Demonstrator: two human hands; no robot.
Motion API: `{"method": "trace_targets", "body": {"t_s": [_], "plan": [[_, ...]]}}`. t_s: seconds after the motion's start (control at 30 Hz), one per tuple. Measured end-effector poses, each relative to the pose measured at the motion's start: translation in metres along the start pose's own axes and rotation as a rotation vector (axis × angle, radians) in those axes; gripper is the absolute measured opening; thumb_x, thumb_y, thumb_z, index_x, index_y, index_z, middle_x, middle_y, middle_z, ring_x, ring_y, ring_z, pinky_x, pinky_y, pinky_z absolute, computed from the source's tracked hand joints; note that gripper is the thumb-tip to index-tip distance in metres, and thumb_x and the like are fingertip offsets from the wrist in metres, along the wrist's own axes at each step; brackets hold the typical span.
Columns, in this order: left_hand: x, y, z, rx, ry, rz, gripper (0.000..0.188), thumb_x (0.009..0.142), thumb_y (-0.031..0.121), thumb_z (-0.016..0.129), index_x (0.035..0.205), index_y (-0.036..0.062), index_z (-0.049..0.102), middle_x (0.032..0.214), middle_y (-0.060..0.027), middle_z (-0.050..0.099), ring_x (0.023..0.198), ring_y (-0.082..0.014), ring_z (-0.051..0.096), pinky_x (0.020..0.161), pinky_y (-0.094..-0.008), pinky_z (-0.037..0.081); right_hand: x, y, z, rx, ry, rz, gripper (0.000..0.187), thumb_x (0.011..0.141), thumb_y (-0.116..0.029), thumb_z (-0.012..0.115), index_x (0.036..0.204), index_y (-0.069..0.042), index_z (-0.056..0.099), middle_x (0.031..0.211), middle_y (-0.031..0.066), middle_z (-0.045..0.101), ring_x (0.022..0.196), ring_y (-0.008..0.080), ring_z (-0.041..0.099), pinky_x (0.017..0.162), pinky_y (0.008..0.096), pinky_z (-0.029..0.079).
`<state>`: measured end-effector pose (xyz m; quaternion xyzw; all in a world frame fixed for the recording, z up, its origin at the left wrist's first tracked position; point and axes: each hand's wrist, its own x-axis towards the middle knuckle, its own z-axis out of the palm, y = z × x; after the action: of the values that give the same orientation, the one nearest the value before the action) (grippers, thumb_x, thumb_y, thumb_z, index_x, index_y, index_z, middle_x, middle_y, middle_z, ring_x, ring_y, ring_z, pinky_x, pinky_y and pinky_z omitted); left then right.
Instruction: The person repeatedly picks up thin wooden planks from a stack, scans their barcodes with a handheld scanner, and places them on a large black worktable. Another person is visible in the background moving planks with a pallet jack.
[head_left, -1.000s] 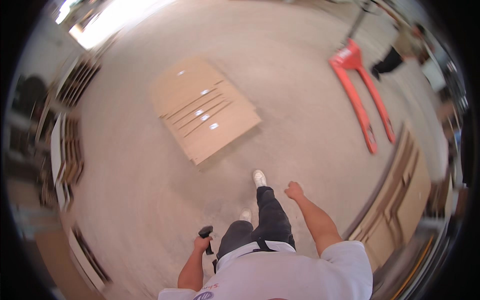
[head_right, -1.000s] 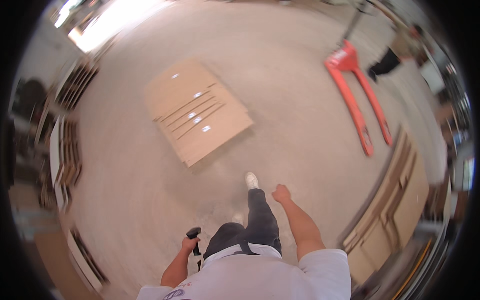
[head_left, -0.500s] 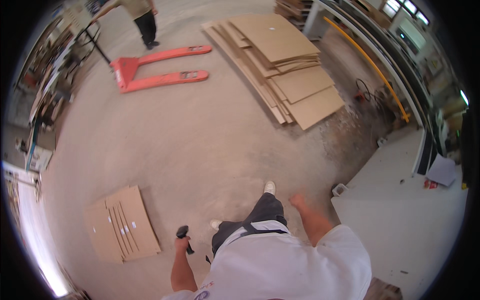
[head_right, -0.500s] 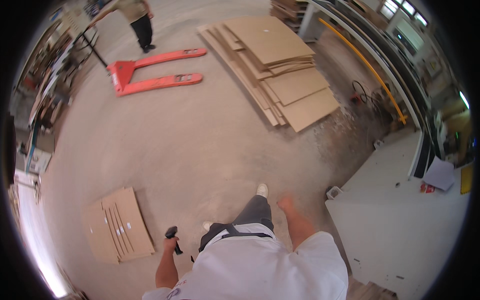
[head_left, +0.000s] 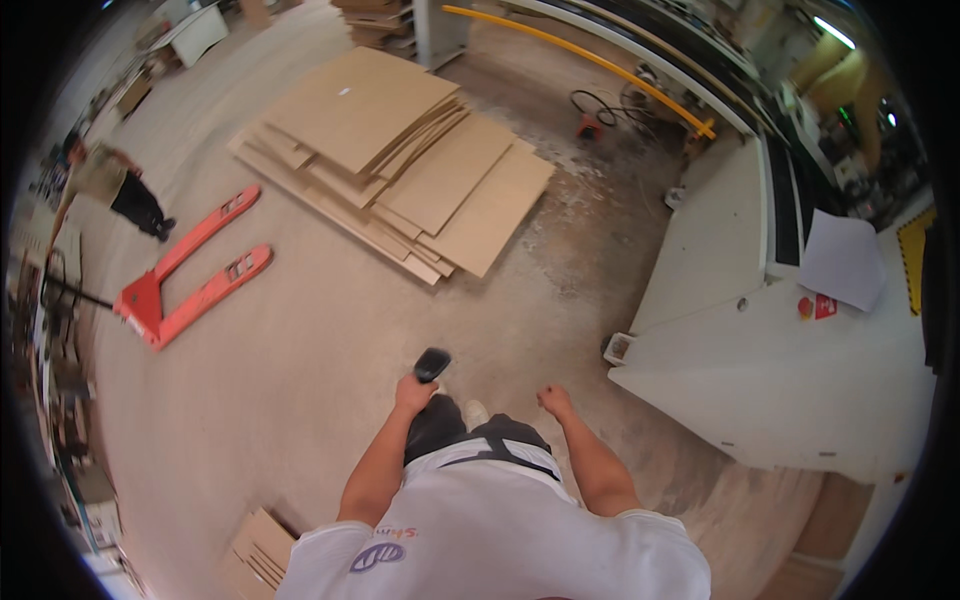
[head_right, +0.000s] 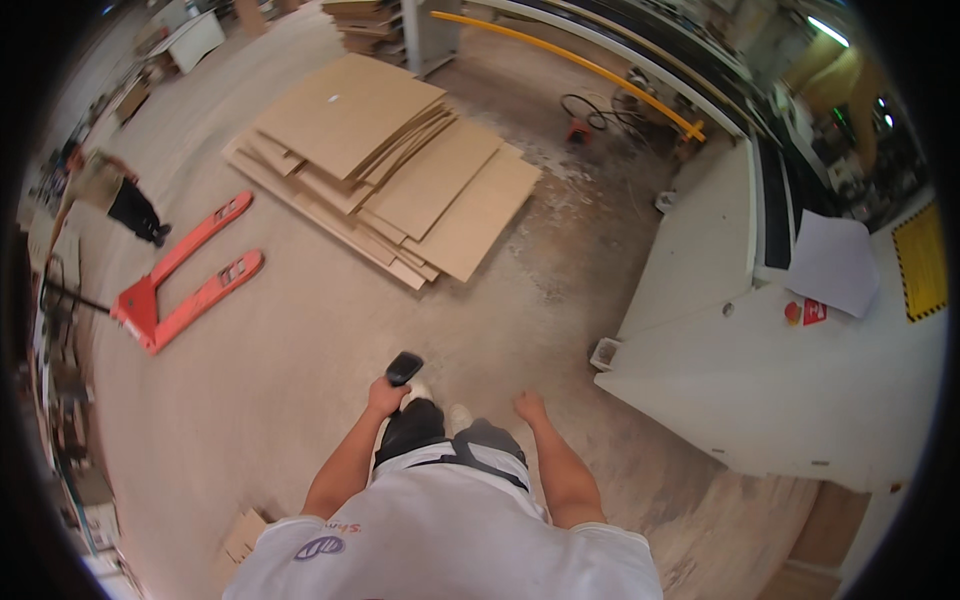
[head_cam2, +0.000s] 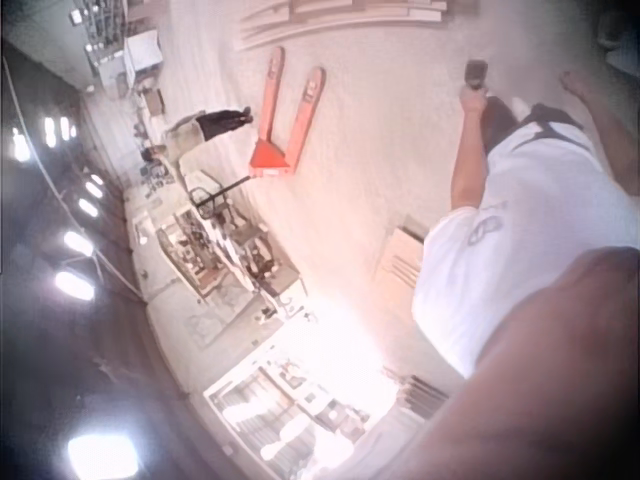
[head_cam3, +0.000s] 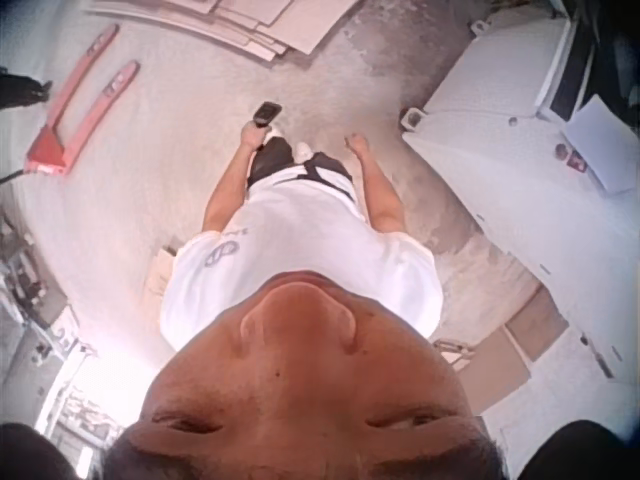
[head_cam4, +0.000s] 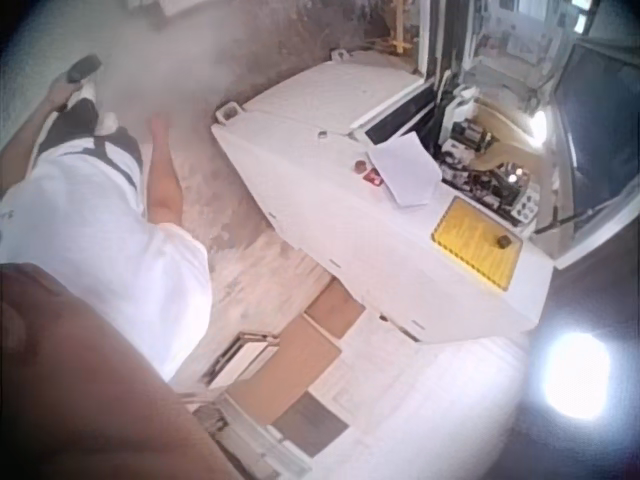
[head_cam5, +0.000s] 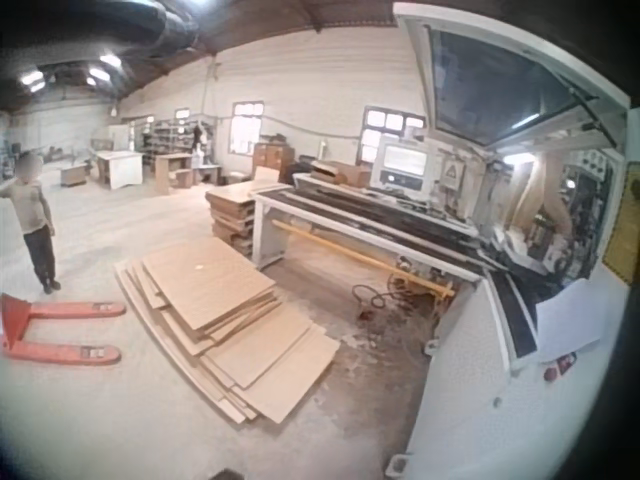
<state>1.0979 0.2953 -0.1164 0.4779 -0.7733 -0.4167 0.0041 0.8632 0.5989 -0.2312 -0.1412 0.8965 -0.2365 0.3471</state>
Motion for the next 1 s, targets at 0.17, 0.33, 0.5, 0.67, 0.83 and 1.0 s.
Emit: {"method": "trace_targets", "body": {"t_s": [0.17, 0.33, 0.5, 0.67, 0.83, 1.0], "plan": [[0.113, 0.091, 0.01, 0.258, -0.146, 0.093, 0.041, 0.072, 0.031, 0.072, 0.105, 0.0068, 0.07, 0.099, -0.0224, 0.07, 0.097, -0.0407, 0.066, 0.085, -0.0485, 0.054, 0.032, -0.076, -0.039, 0.504, 0.124, 0.057, 0.023, 0.085, -0.021, 0.062, 0.095, -0.001, 0.068, 0.082, 0.011, 0.07, 0.073, 0.0209, 0.069, 0.063, 0.0339, 0.053], [0.19, 0.064, -0.037, 0.346, -0.139, -0.006, 0.036, 0.073, 0.028, 0.072, 0.103, 0.0077, 0.071, 0.105, -0.0198, 0.07, 0.101, -0.0374, 0.066, 0.087, -0.0471, 0.054, 0.049, -0.049, -0.03, 0.462, 0.017, 0.273, 0.022, 0.086, -0.022, 0.062, 0.09, -0.001, 0.069, 0.081, 0.0101, 0.07, 0.073, 0.02, 0.068, 0.059, 0.035, 0.052], [0.242, -0.007, -0.1, 0.609, -0.238, -0.18, 0.03, 0.075, 0.026, 0.069, 0.099, 0.0076, 0.073, 0.106, -0.0174, 0.071, 0.103, -0.033, 0.067, 0.089, -0.0441, 0.055, 0.052, -0.044, -0.046, 0.31, 0.189, 0.263, 0.027, 0.084, -0.018, 0.056, 0.077, 0.005, 0.069, 0.074, 0.0192, 0.067, 0.06, 0.0277, 0.065, 0.056, 0.0399, 0.051], [0.275, -0.033, -0.12, 0.886, -0.467, -0.191, 0.033, 0.07, 0.03, 0.072, 0.096, 0.0097, 0.075, 0.105, -0.016, 0.072, 0.103, -0.0305, 0.068, 0.087, -0.0404, 0.056, 0.074, 0.006, -0.057, 0.018, 0.153, 0.041, 0.021, 0.079, -0.018, 0.061, 0.076, 0.002, 0.07, 0.07, 0.0187, 0.066, 0.06, 0.03, 0.067, 0.059, 0.043, 0.052], [0.367, 0.08, -0.072, 0.972, -0.486, -0.007, 0.028, 0.073, 0.023, 0.069, 0.096, 0.0082, 0.075, 0.104, -0.0163, 0.072, 0.102, -0.0315, 0.068, 0.088, -0.0411, 0.056, 0.097, -0.054, -0.108, 0.137, 0.209, 0.33, 0.026, 0.083, -0.029, 0.063, 0.086, -0.005, 0.072, 0.087, 0.018, 0.072, 0.084, 0.0319, 0.07, 0.079, 0.0405, 0.054], [0.413, 0.278, 0.008, 0.618, -0.361, 0.216, 0.03, 0.072, 0.023, 0.071, 0.095, 0.004, 0.073, 0.095, -0.0188, 0.072, 0.094, -0.0343, 0.069, 0.084, -0.0429, 0.056, 0.171, -0.046, -0.18, 0.127, 0.294, 0.229, 0.027, 0.081, -0.03, 0.065, 0.09, -0.006, 0.073, 0.083, 0.0164, 0.071, 0.075, 0.0322, 0.07, 0.072, 0.0414, 0.054]]}}
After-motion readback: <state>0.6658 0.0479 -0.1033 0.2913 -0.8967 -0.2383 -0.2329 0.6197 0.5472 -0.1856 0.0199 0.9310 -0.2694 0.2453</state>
